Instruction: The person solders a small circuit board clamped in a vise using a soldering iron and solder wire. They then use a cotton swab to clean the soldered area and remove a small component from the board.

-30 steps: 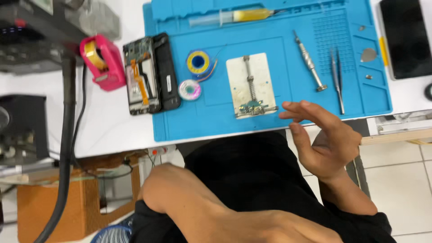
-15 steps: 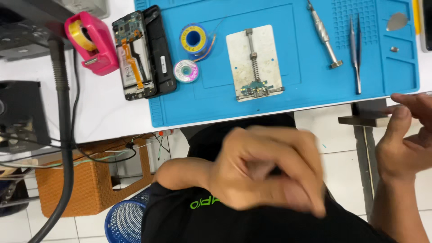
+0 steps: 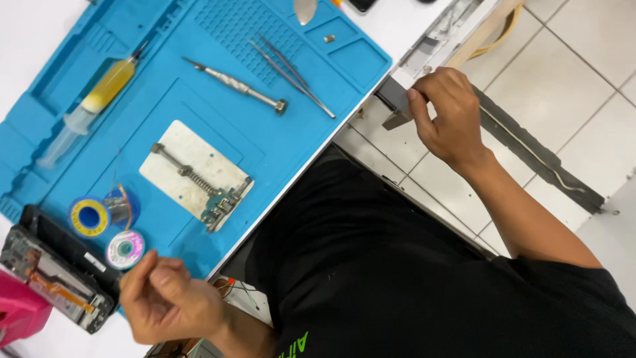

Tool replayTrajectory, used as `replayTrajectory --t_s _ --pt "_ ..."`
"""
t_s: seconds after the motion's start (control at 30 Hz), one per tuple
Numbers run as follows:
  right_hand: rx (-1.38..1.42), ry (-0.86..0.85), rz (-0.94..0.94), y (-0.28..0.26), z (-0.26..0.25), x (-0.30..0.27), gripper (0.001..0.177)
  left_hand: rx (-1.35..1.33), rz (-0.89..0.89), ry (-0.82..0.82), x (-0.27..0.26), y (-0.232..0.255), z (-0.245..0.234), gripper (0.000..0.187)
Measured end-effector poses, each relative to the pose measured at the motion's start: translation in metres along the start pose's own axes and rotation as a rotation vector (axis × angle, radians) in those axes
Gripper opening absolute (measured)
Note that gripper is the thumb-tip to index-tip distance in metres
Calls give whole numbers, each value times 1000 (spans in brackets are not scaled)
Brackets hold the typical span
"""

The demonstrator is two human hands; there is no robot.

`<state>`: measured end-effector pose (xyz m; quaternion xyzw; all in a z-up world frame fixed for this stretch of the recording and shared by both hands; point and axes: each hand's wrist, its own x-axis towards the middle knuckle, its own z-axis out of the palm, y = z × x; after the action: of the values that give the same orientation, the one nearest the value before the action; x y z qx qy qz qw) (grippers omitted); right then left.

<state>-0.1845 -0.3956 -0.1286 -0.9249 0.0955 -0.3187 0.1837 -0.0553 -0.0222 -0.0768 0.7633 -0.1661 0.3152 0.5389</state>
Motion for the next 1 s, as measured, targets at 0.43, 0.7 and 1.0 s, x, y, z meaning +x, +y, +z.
replayTrajectory --t_s 0.43,0.7,1.0 --pt "-151 -197 172 77 -64 2 34 126 -151 16 -6 -10 -8 15" --pt "-238 -791 177 83 -36 21 77 163 -130 -22 -2 -7 -7 15" --pt "-7 -520 340 103 -81 12 31 99 -154 -36 -3 -6 -3 18"
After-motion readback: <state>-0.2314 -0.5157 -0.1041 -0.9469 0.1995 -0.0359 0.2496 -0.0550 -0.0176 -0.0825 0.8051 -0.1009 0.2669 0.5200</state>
